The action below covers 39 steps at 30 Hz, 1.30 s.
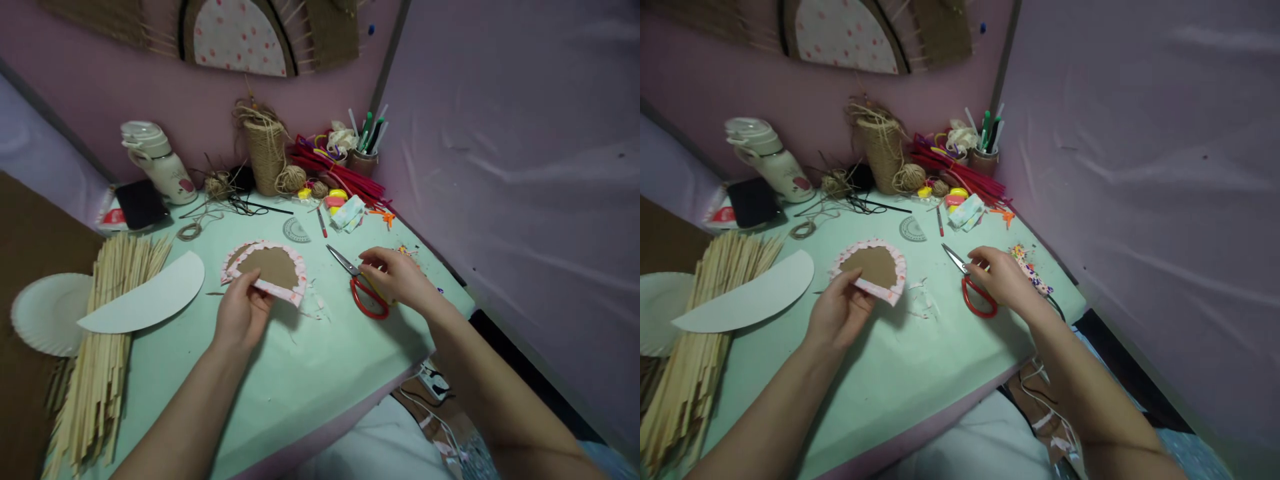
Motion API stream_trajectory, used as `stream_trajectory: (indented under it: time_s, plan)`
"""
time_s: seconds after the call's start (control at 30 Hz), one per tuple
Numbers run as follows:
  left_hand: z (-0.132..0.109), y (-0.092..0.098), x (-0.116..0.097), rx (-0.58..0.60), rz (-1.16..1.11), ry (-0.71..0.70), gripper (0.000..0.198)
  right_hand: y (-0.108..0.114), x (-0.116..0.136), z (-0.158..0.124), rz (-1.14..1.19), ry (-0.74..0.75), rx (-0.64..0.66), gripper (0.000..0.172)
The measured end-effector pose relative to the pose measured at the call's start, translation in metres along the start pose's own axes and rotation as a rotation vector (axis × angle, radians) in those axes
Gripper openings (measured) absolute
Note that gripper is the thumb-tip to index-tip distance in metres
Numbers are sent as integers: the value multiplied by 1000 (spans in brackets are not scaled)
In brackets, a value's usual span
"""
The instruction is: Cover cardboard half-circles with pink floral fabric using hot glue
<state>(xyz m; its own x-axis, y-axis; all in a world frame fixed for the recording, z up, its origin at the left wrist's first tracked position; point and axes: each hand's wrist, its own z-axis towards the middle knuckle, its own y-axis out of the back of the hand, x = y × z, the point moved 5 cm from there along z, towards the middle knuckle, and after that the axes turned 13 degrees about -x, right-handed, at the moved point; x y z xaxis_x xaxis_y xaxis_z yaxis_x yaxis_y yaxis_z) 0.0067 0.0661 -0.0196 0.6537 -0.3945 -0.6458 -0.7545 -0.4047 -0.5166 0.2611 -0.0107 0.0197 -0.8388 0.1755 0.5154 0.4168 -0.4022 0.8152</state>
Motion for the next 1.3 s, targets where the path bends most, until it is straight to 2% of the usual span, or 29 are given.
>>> stream_trajectory:
  time_s: [0.07, 0.2, 0.33, 0.43, 0.63, 0.77, 0.83, 0.9, 0.97, 1.03, 1.1, 1.2, 1.3]
  plan:
    - [5, 2, -9, -61, -35, -17, 24, 0, 1, 5, -128, 54, 56, 22]
    - [11, 3, -23, -32, -81, -74, 24, -4, 9, -4, -249, 106, 138, 21]
    - [16, 4, -33, -11, -97, -122, 24, -23, 32, -23, -130, 225, 212, 15]
    - [20, 6, -36, -36, -93, -114, 21, -40, 49, -28, -39, 313, 275, 19]
    - [21, 7, -33, -63, -70, -57, 23, -63, 62, -3, -27, 326, 177, 26]
    - [20, 6, -29, -49, -45, -44, 24, -88, 67, 7, -107, 348, 299, 8]
    - [20, 7, -27, -57, -38, -36, 24, -94, 70, 7, -130, 360, 339, 8]
    - [20, 8, -26, -71, -39, -28, 24, -90, 71, 6, -127, 374, 309, 15]
    - [21, 9, -26, -85, -44, -25, 24, -74, 68, 4, -116, 382, 198, 22]
    - [21, 11, -27, -102, -50, -29, 25, -53, 57, -1, -133, 355, 56, 27]
    - [22, 13, -28, -111, -51, -35, 25, -36, 37, -11, -224, 293, -19, 28]
    - [23, 14, -28, -99, -45, -42, 25, -29, 6, -29, -385, 219, 41, 25]
    - [23, 14, -26, -94, -25, -32, 22, -33, -14, -40, -451, 165, 96, 21]
